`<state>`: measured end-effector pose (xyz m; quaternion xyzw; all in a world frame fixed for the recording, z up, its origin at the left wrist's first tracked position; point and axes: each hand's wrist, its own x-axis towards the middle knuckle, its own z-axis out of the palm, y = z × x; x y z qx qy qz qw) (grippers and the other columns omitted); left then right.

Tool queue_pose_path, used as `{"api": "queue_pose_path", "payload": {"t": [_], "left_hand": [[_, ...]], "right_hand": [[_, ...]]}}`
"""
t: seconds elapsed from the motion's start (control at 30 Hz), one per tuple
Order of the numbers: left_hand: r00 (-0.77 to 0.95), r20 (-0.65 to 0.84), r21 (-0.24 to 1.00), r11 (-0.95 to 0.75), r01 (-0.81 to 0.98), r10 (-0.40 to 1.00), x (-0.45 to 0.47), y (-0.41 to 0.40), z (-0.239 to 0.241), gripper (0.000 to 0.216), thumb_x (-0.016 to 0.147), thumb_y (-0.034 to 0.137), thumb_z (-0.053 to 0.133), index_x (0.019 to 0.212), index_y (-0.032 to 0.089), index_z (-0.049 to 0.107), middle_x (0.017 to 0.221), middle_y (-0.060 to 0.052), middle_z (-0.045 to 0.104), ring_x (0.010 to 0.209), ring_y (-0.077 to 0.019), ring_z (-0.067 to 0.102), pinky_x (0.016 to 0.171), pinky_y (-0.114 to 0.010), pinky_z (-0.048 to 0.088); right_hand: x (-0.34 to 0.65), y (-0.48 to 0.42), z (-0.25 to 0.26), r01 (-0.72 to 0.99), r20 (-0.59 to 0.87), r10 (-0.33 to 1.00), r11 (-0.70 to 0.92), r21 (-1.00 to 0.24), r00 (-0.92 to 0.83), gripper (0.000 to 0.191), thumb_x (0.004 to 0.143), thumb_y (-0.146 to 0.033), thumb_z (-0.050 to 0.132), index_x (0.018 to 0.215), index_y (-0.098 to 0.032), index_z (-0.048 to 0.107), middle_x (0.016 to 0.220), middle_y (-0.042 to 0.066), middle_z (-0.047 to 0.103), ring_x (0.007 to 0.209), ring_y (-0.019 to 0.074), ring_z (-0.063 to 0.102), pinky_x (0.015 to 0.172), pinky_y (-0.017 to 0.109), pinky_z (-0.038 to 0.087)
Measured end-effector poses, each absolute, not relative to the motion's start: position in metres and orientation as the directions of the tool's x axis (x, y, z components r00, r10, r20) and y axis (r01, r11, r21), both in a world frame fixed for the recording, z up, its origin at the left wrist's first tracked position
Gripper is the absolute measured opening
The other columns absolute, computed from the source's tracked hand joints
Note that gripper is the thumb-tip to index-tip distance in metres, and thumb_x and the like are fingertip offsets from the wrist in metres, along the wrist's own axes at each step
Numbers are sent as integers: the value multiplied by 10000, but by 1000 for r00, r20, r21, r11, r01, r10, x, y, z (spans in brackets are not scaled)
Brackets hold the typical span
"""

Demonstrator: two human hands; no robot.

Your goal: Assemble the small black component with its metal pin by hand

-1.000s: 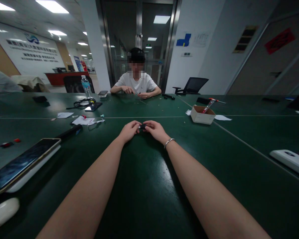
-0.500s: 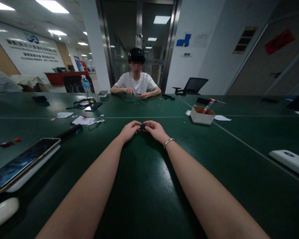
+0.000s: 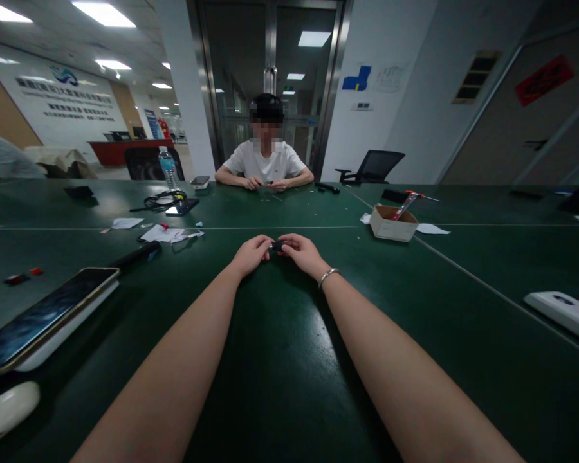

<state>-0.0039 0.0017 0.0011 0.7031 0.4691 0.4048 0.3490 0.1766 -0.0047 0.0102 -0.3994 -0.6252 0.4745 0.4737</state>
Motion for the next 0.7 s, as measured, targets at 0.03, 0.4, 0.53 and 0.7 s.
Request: {"api": "queue_pose_path", "payload": {"t": [0.03, 0.4, 0.53, 0.7], "left_hand": [[234, 240, 869, -316, 381, 942, -4, 1, 2, 343, 868, 420, 441, 1005, 184, 649, 634, 4, 592, 608, -130, 548, 609, -258, 435], [214, 242, 872, -309, 379, 946, -3, -2, 6, 339, 868, 389, 429, 1008, 181, 657, 715, -10, 605, 630, -123, 534, 624, -260, 439], [200, 229, 891, -288, 351, 953, -3, -3, 8, 294, 821, 334, 491, 1009, 184, 660, 782, -19, 624, 672, -124, 547, 639, -256, 444], [203, 242, 884, -301, 358, 949, -2, -5, 8, 315, 843, 375, 458, 983, 181, 663, 739, -15, 612, 625, -119, 525, 621, -260, 435]], "right_hand": [[177, -5, 10, 54, 213, 950, 231, -971, -230, 215, 804, -42, 578, 977, -153, 639, 820, 27, 688, 699, 113, 679, 808, 310, 552], [177, -7, 11, 70, 213, 950, 234, -970, -227, 221, 809, -55, 583, 998, -152, 642, 837, 36, 691, 721, 117, 679, 834, 329, 548], [178, -6, 10, 76, 209, 949, 232, -970, -235, 228, 817, -57, 577, 1012, -154, 642, 861, 41, 694, 735, 116, 681, 846, 330, 544], [177, -5, 10, 60, 213, 950, 233, -971, -230, 221, 802, -60, 602, 998, -154, 646, 856, 39, 690, 724, 114, 679, 824, 314, 546]]}}
